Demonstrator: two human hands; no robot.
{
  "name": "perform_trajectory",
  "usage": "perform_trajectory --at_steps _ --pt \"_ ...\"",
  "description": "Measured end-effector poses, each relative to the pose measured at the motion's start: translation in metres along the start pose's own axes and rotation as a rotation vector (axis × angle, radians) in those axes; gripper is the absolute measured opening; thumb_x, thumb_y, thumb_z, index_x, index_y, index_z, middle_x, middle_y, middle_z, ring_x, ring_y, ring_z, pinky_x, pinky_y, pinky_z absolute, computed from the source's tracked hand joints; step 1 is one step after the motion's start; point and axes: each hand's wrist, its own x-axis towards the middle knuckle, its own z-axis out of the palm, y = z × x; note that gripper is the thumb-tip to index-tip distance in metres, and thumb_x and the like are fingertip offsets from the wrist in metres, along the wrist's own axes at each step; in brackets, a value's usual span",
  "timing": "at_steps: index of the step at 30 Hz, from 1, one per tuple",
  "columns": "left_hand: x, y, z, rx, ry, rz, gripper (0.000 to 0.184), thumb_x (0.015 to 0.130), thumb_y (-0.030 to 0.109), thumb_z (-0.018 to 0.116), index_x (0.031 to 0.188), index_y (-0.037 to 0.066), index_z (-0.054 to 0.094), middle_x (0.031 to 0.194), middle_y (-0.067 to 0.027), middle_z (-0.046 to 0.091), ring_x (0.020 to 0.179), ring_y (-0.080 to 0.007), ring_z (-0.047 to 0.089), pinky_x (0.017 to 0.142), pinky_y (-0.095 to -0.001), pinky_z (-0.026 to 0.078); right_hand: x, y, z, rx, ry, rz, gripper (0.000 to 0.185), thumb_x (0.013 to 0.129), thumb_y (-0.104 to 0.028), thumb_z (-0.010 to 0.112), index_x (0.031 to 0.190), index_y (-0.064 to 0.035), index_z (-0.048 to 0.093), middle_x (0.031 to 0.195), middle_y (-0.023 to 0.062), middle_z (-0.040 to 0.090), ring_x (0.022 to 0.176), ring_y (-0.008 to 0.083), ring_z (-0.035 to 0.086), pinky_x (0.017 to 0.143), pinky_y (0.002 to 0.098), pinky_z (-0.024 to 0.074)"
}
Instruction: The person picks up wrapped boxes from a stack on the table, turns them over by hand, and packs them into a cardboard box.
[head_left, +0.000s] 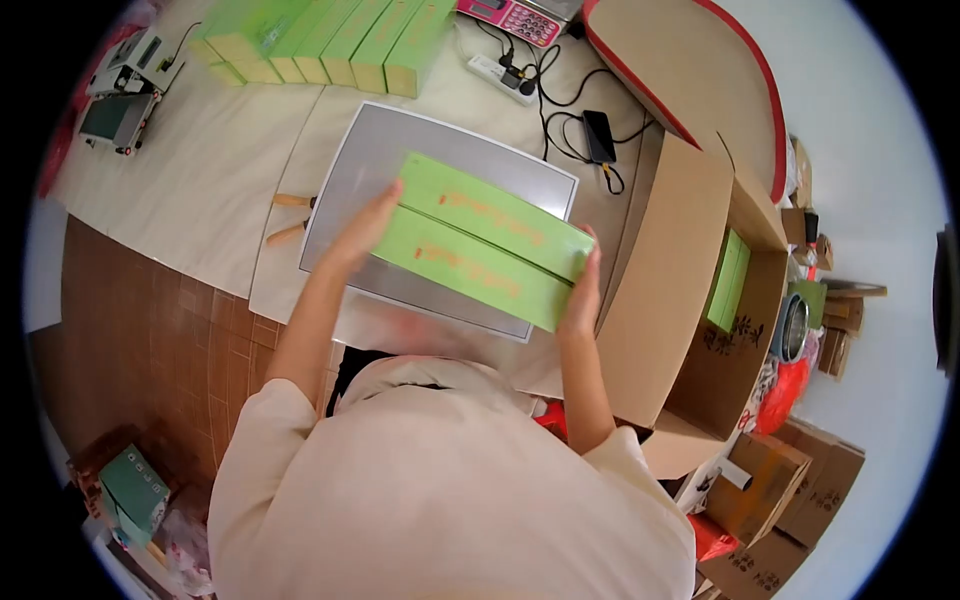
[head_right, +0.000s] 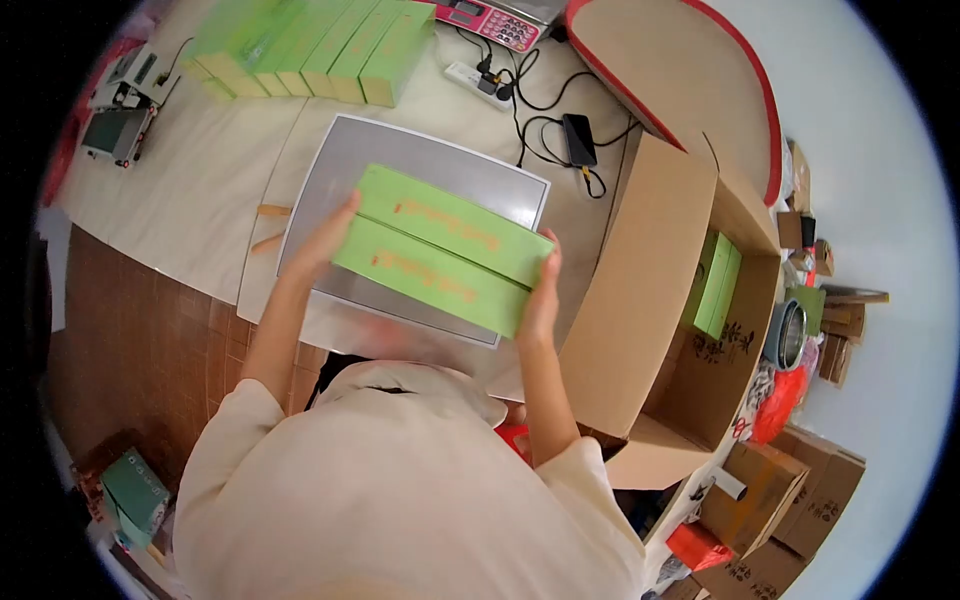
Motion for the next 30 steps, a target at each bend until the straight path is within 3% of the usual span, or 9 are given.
perform_trajectory --at_steps 2,9,15,17,22,24,30 --pt "-0.002 -0.005 0.016 -0.005 0.034 -0.005 0.071 0.097 0.054 0.034 0.138 -0.004 0.038 0.145 -0.0155 0.038 0.134 -0.0234 0.033 0.110 -0.0321 0.025 -0.012 -0.021 -0.003 -0.055 0.118 -0.025 0.059 0.097 -0.052 0.035 0.139 -0.0097 0.037 0.134 0.0074 0.044 0.126 0.0213 0.042 0.104 0.0349 0.0338" --pt "0.003 -0.010 0.010 0.008 0.050 0.058 0.066 0.097 0.053 0.037 0.129 -0.003 0.050 0.127 -0.0127 0.057 0.118 -0.0202 0.050 0.100 -0.0309 0.036 -0.004 -0.037 0.004 -0.286 0.108 -0.074 0.059 0.096 -0.053 0.036 0.138 -0.0118 0.038 0.134 0.0069 0.043 0.126 0.0221 0.041 0.105 0.0358 0.0323" --pt "-0.002 -0.007 -0.045 0.064 0.192 0.017 0.066 0.097 0.054 0.037 0.129 -0.002 0.051 0.127 -0.0128 0.056 0.119 -0.0208 0.049 0.101 -0.0307 0.035 0.019 -0.009 0.052 -0.329 0.006 -0.053 0.061 0.096 -0.055 0.033 0.140 -0.0119 0.034 0.139 0.0116 0.038 0.128 0.0248 0.035 0.108 0.0354 0.0249" --pt "-0.010 -0.006 -0.064 0.070 0.255 0.024 0.067 0.097 0.054 0.037 0.130 -0.003 0.050 0.130 -0.0130 0.054 0.121 -0.0211 0.048 0.102 -0.0305 0.034 0.024 0.003 0.071 -0.313 -0.041 -0.024 0.050 0.099 -0.046 0.030 0.136 -0.0146 0.041 0.127 0.0081 0.045 0.117 0.0203 0.041 0.104 0.0325 0.0297" --pt "-0.040 0.004 -0.125 0.154 0.401 0.005 0.070 0.097 0.055 0.035 0.134 -0.003 0.045 0.137 -0.0136 0.047 0.127 -0.0216 0.042 0.105 -0.0311 0.031 0.030 0.047 0.126 -0.467 -0.113 -0.205 0.051 0.101 -0.044 0.029 0.135 -0.0072 0.040 0.130 0.0161 0.047 0.121 0.0270 0.043 0.104 0.0353 0.0298" --pt "-0.051 0.009 -0.144 -0.092 0.352 -0.070 0.071 0.097 0.056 0.033 0.136 -0.003 0.042 0.139 -0.0136 0.045 0.129 -0.0218 0.041 0.106 -0.0323 0.031 0.028 0.055 0.141 -0.468 -0.147 -0.268 0.052 0.101 -0.042 0.029 0.135 -0.0042 0.038 0.130 0.0196 0.047 0.121 0.0309 0.045 0.104 0.0374 0.0312" --pt "-0.069 0.032 -0.124 -0.076 0.389 -0.114 0.067 0.099 0.052 0.031 0.137 -0.003 0.041 0.139 -0.0139 0.045 0.128 -0.0217 0.042 0.106 -0.0326 0.031 0.026 0.058 0.139 -0.420 -0.027 -0.348 0.045 0.102 -0.034 0.029 0.130 -0.0019 0.044 0.118 0.0203 0.056 0.109 0.0327 0.055 0.094 0.0380 0.0404"
